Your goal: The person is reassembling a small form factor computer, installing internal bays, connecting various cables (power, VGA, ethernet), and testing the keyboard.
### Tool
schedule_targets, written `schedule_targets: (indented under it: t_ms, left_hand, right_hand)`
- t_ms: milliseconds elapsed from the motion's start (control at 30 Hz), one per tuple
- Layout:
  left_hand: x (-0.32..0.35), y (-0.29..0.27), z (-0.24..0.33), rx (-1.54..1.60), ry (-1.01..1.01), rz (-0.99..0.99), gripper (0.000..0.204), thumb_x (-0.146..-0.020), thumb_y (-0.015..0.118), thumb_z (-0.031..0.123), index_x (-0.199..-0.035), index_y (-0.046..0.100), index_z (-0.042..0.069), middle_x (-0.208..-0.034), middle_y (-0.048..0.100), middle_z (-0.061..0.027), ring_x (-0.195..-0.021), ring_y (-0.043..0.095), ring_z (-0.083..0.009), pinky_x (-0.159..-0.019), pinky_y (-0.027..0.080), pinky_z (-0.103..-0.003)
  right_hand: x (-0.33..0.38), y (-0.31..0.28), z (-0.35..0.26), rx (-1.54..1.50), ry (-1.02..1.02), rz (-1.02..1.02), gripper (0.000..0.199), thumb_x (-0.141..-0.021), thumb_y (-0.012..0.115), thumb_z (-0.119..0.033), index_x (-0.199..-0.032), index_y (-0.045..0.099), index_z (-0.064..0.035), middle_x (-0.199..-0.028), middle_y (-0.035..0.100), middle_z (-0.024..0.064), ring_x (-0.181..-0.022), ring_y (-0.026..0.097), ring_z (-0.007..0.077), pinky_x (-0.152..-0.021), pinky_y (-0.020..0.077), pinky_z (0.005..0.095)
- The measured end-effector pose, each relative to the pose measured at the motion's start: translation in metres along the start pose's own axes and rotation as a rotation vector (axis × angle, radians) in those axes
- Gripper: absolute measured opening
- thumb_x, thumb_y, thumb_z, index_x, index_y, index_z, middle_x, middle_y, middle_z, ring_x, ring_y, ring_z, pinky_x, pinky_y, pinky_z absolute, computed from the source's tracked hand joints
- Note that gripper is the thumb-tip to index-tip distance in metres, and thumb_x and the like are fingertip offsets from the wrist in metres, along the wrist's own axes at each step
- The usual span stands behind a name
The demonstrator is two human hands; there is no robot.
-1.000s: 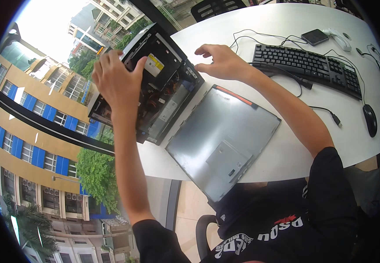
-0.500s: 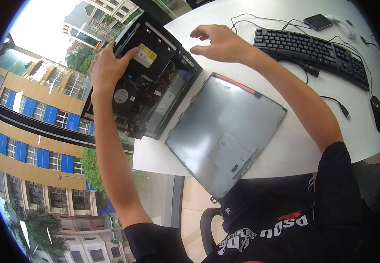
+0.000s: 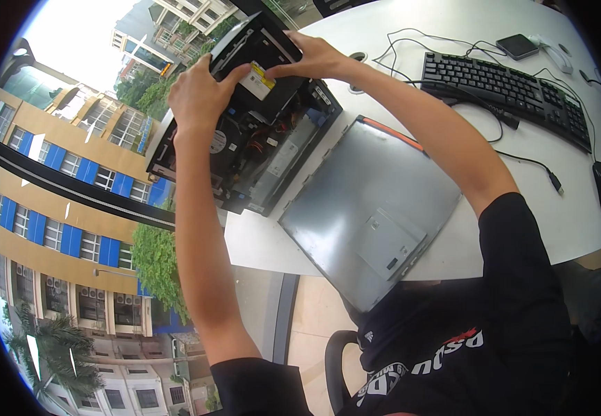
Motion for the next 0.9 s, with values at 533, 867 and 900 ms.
schedule_targets:
  t_ms: [533, 867, 900]
  left_hand:
    - [-0.003, -0.005, 0.000, -0.010, 0.054, 0.073, 0.090, -0.079, 0.067, 0.078, -0.131, 0.070, 0.006, -0.104, 0.077, -0.0191, -0.103, 0.074, -0.0343, -0.091, 0.056, -0.045]
    - [-0.009, 0.014, -0.019, 0.210, -0.024, -0.219, 0.090, -0.081, 0.066, 0.074, -0.148, 0.058, 0.013, -0.111, 0.076, -0.0188, -0.112, 0.072, -0.0314, -0.101, 0.051, -0.044]
    - [-0.010, 0.013, -0.018, 0.193, -0.022, -0.218, 0.091, -0.081, 0.065, 0.075, -0.149, 0.056, 0.015, -0.111, 0.076, -0.0176, -0.112, 0.072, -0.0306, -0.101, 0.051, -0.043]
  right_hand:
    - [-0.015, 0.000, 0.011, -0.036, -0.105, 0.074, 0.100, -0.062, 0.088, -0.072, -0.122, 0.066, 0.0049, -0.101, 0.074, 0.0156, -0.092, 0.073, 0.0236, -0.081, 0.0584, 0.0311]
    - [-0.011, 0.015, 0.010, -0.165, 0.028, -0.050, 0.096, -0.062, 0.087, -0.075, -0.120, 0.069, -0.0004, -0.110, 0.073, 0.0158, -0.105, 0.070, 0.0246, -0.090, 0.0543, 0.0303]
    - [-0.014, 0.015, 0.015, -0.168, 0.030, -0.048, 0.096, -0.062, 0.087, -0.075, -0.120, 0.069, -0.0004, -0.110, 0.073, 0.0158, -0.105, 0.070, 0.0246, -0.090, 0.0543, 0.0303]
Point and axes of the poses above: each hand's wrist, its own x-axis away from the middle knuckle, its own y-axis out of the palm, z = x × y, the point moved 10 cm from there along -x, towards the middle knuckle
